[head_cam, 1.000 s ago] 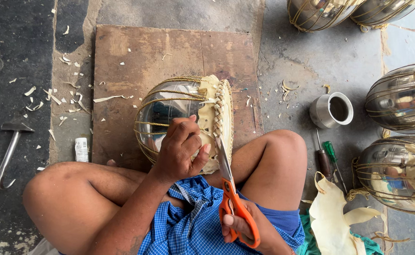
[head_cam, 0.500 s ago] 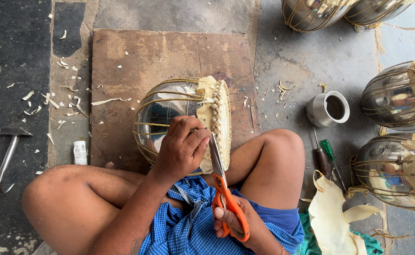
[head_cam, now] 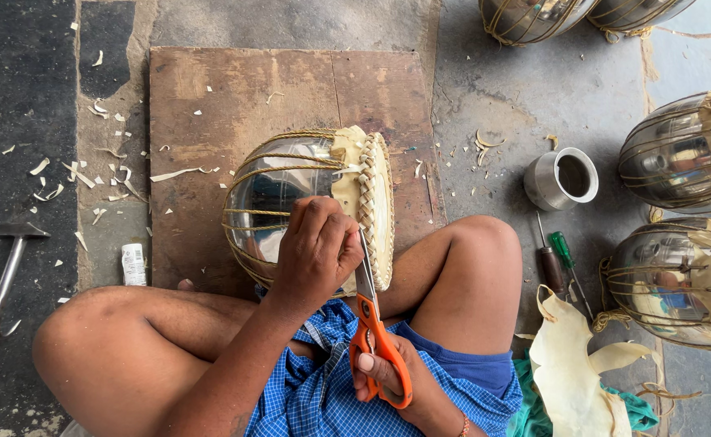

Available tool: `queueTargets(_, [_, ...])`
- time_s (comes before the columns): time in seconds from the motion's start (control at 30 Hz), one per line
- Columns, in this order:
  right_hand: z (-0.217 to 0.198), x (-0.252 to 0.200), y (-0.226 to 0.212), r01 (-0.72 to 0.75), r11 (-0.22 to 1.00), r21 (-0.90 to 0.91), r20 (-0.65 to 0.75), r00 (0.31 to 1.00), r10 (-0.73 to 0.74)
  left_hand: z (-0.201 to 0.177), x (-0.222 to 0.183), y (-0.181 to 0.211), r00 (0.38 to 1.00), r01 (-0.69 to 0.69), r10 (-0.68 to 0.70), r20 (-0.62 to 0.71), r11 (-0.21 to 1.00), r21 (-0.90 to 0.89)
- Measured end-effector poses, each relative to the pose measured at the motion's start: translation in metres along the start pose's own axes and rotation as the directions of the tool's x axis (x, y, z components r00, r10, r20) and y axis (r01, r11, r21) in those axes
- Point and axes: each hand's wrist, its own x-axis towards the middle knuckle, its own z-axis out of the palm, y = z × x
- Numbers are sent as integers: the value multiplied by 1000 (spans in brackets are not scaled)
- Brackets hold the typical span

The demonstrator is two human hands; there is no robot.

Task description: The person is repairing a drum by using a knife to trim the edges of the hide, an awl to thread and tighten strings, and scissors to cut excess material.

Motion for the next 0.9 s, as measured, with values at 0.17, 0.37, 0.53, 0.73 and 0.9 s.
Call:
queueTargets(0.17, [-3, 6, 9, 33, 999, -1, 12, 999, -33, -2, 10, 10, 996, 76, -77, 36, 997, 12])
queueTargets(0.37, [-2, 7, 9, 42, 996, -74, 7, 999, -42, -18, 19, 21, 983, 150, -148, 108, 989, -13])
queueTargets(0.53, [0, 8, 5, 21, 994, -108, 21, 1000, -19, -15, 18, 23, 980, 167, -168, 108, 986, 21])
queueTargets(0.73, [0, 6, 5, 30, 999, -10, 66, 997, -29, -9, 19, 24, 984, 144, -156, 91, 982, 124])
queueTargets(0.9, [6, 10, 8, 30, 991, 133, 125, 991, -47, -12, 22, 28, 982, 141, -159, 100, 975, 172])
